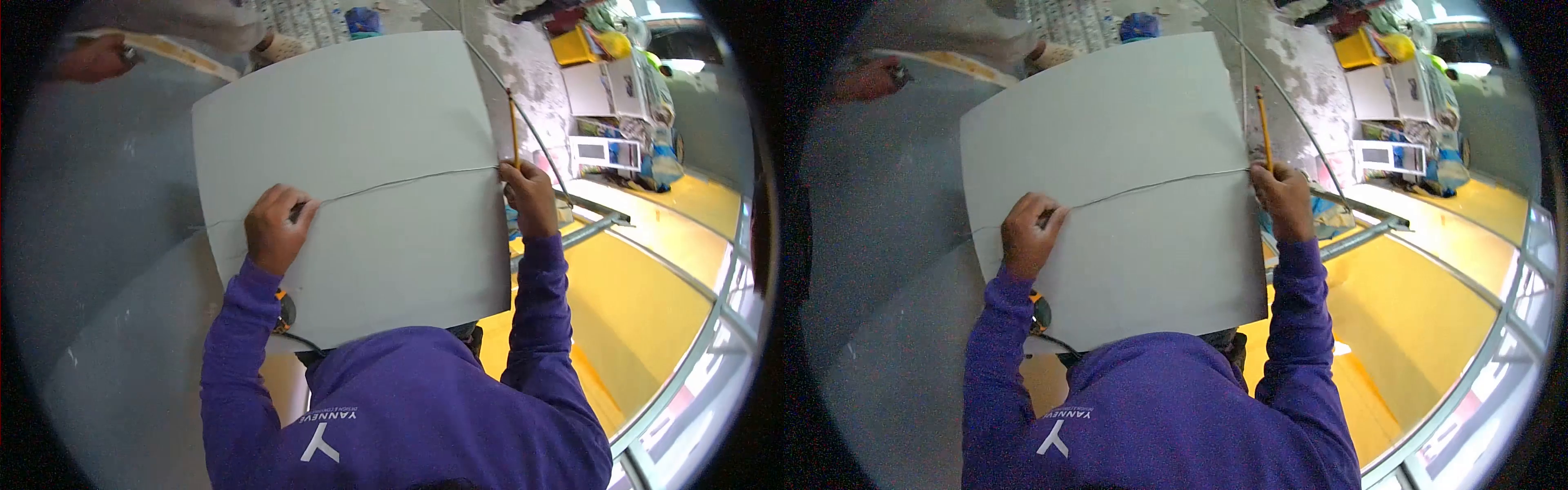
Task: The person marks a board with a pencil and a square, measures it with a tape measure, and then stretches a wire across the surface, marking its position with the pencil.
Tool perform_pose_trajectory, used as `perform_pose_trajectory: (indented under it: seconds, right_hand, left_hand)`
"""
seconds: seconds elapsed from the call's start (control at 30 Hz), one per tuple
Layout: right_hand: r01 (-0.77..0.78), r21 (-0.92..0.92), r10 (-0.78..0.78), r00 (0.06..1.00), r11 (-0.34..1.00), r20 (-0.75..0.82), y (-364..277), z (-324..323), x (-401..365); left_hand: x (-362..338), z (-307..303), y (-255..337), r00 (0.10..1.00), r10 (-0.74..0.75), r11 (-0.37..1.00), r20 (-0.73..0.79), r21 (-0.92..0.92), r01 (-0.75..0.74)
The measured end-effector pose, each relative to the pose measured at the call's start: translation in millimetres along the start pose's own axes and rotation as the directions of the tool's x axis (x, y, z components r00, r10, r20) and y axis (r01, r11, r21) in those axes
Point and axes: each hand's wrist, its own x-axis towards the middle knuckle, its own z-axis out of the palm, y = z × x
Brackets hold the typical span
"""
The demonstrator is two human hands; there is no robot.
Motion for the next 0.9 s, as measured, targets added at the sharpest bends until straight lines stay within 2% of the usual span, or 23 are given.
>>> perform_pose_trajectory:
  seconds: [0.33, 0.43, 0.63, 0.77, 0.87, 0.9]
  right_hand:
    - [-0.017, 0.044, 0.017, 1.0, 0.999, -0.003, 4.4, -0.8, 6.0]
    - [-0.014, 0.091, 0.012, 1.0, 0.996, 0.019, 5.6, -1.5, 6.5]
    - [-0.016, 0.115, 0.016, 1.0, 0.993, -0.003, 4.5, 2.3, 3.5]
    - [-0.03, 0.135, 0.028, 0.999, 0.99, 0.017, 3.4, 1.4, 0.4]
    - [0.019, 0.064, -0.014, 0.998, 0.998, -0.069, -2.4, -0.7, -1.2]
    - [0.069, 0.039, -0.062, 0.985, 0.997, -0.16, -7.1, 0.2, -3.5]
  left_hand:
    - [2.8, 0.1, -5.5, 1.0, 0.015, 0.999, -0.016, 0.031, -0.014]
    - [4.3, -5.2, -2.8, 0.996, -0.049, 0.999, 0.077, 0.008, 0.048]
    - [4.0, 1.3, -9.2, 0.999, 0.034, 0.999, -0.012, 0.02, -0.034]
    - [4.5, -0.9, -6.2, 1.0, 0.001, 1.0, 0.017, 0.029, -0.002]
    - [4.7, -3.4, -3.8, 0.999, -0.012, 0.999, 0.037, 0.035, 0.01]
    - [4.7, -3.8, -4.1, 0.999, -0.008, 0.999, 0.042, 0.031, 0.007]
